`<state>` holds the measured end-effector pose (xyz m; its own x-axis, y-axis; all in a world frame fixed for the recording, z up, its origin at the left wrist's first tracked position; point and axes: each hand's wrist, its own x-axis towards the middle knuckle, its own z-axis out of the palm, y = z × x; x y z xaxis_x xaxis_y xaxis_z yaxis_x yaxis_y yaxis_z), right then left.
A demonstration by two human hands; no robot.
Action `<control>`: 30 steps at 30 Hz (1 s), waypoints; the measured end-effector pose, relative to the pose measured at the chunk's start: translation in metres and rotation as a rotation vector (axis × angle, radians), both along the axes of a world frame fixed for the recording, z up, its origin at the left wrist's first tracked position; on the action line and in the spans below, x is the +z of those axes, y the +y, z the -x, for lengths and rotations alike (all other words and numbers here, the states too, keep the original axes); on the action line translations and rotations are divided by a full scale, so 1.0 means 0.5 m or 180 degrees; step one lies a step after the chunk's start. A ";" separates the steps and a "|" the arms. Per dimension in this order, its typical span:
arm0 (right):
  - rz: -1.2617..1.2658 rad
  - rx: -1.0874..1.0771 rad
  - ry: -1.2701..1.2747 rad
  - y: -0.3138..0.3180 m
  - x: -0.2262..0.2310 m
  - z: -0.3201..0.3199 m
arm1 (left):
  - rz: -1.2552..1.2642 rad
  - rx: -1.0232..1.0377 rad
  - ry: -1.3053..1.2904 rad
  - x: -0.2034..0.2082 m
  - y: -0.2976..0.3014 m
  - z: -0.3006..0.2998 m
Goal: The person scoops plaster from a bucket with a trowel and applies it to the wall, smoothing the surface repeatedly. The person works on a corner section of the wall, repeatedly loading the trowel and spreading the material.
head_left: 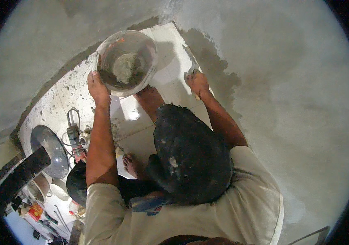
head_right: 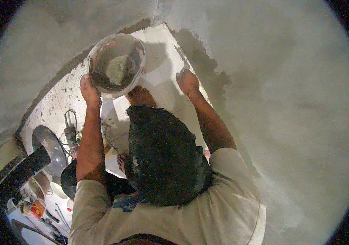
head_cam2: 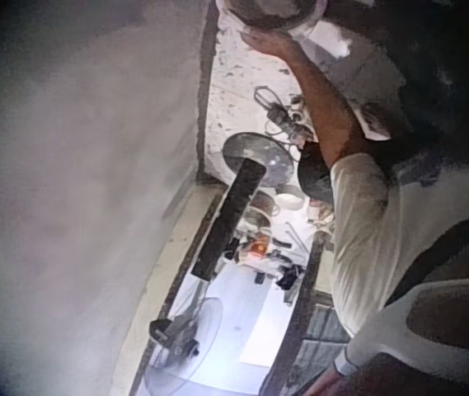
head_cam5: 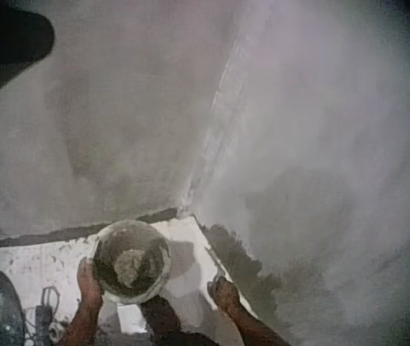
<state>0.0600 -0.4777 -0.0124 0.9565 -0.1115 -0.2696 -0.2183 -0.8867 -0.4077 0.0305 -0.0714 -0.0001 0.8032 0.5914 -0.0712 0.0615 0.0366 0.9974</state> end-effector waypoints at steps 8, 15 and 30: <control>-0.0339 -0.0196 -0.0421 -0.030 0.027 -0.026 | 0.0045 -0.0080 -0.0070 -0.003 0.003 0.001; -0.0618 -0.0510 -0.1209 -0.060 0.202 0.083 | -0.0009 -0.0286 0.0081 -0.014 0.021 0.002; -0.0588 -0.0330 -0.0578 -0.103 0.050 0.105 | -0.1127 -0.2125 0.2125 0.339 0.364 0.132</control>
